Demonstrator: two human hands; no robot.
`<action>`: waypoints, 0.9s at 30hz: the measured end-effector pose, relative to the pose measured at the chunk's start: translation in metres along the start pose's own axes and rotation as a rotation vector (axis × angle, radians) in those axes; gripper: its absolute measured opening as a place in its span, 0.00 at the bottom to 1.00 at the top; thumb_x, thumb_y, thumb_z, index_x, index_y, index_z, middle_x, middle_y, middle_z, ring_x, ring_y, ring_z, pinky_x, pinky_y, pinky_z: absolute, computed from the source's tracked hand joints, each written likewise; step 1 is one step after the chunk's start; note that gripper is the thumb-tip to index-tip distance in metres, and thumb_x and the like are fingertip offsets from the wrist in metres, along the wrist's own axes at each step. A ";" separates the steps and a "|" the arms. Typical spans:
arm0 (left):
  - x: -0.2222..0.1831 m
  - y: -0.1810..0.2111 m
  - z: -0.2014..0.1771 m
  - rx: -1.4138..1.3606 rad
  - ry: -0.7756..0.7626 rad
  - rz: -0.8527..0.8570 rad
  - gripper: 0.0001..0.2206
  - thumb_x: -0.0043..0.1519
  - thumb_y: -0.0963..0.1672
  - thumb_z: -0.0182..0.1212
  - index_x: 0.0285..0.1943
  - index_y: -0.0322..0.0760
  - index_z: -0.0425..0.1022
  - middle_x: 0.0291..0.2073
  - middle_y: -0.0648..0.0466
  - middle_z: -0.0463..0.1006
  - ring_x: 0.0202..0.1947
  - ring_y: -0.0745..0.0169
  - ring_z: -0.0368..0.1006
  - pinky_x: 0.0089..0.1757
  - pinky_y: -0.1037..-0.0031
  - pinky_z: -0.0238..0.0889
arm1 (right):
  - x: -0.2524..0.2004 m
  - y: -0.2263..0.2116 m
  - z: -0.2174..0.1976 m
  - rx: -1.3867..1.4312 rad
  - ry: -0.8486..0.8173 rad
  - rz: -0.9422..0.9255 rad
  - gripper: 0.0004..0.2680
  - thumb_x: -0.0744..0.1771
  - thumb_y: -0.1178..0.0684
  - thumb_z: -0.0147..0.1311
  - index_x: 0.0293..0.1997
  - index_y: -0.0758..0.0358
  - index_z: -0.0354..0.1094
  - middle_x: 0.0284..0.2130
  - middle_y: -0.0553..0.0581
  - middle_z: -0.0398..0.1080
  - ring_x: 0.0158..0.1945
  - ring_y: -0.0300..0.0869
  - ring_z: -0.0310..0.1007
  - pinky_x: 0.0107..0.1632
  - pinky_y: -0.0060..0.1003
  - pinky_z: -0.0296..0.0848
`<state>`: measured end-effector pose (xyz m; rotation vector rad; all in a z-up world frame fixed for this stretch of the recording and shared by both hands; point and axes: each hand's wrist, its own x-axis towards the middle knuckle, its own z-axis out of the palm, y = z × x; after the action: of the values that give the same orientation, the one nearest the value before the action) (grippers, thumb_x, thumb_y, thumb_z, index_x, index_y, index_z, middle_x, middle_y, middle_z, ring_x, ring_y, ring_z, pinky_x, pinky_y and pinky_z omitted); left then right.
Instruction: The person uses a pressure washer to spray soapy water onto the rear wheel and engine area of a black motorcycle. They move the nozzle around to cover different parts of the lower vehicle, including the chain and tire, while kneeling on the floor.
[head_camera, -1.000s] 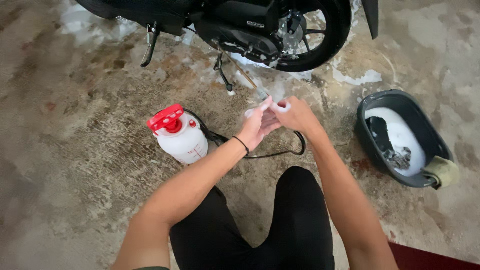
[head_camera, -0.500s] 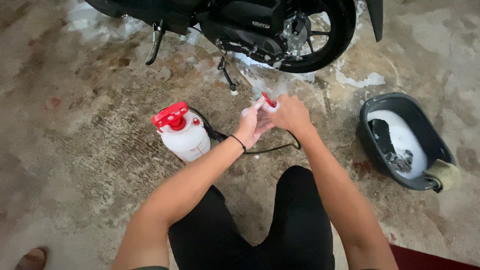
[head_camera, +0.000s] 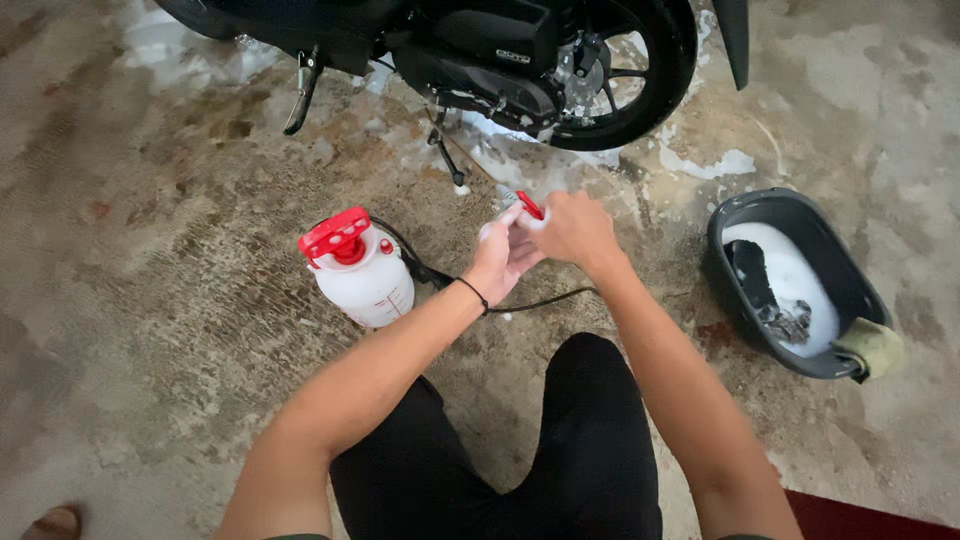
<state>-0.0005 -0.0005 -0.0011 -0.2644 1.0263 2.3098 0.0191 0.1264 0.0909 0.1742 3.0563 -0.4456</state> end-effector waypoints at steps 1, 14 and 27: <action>0.001 0.000 -0.001 0.003 0.027 0.011 0.16 0.67 0.52 0.53 0.48 0.39 0.77 0.40 0.51 0.81 0.40 0.60 0.79 0.42 0.69 0.75 | 0.001 -0.002 0.000 -0.024 -0.005 -0.015 0.22 0.65 0.30 0.54 0.45 0.62 0.77 0.43 0.75 0.74 0.49 0.67 0.75 0.51 0.57 0.74; -0.003 0.004 -0.006 -0.047 -0.018 0.035 0.15 0.68 0.52 0.53 0.47 0.39 0.76 0.40 0.52 0.81 0.40 0.61 0.78 0.41 0.70 0.75 | -0.006 -0.013 -0.002 -0.065 0.071 -0.076 0.22 0.65 0.31 0.54 0.43 0.64 0.77 0.41 0.74 0.74 0.46 0.68 0.76 0.46 0.60 0.75; -0.014 -0.019 0.016 -0.039 -0.060 -0.014 0.13 0.66 0.52 0.57 0.46 0.42 0.77 0.37 0.55 0.81 0.38 0.63 0.78 0.39 0.73 0.74 | -0.036 0.000 -0.029 -0.079 0.022 0.009 0.21 0.65 0.32 0.55 0.40 0.66 0.76 0.37 0.73 0.75 0.43 0.67 0.77 0.45 0.57 0.77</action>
<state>0.0232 0.0147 0.0036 -0.2154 0.9477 2.3130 0.0543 0.1311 0.1209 0.1912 3.0869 -0.3241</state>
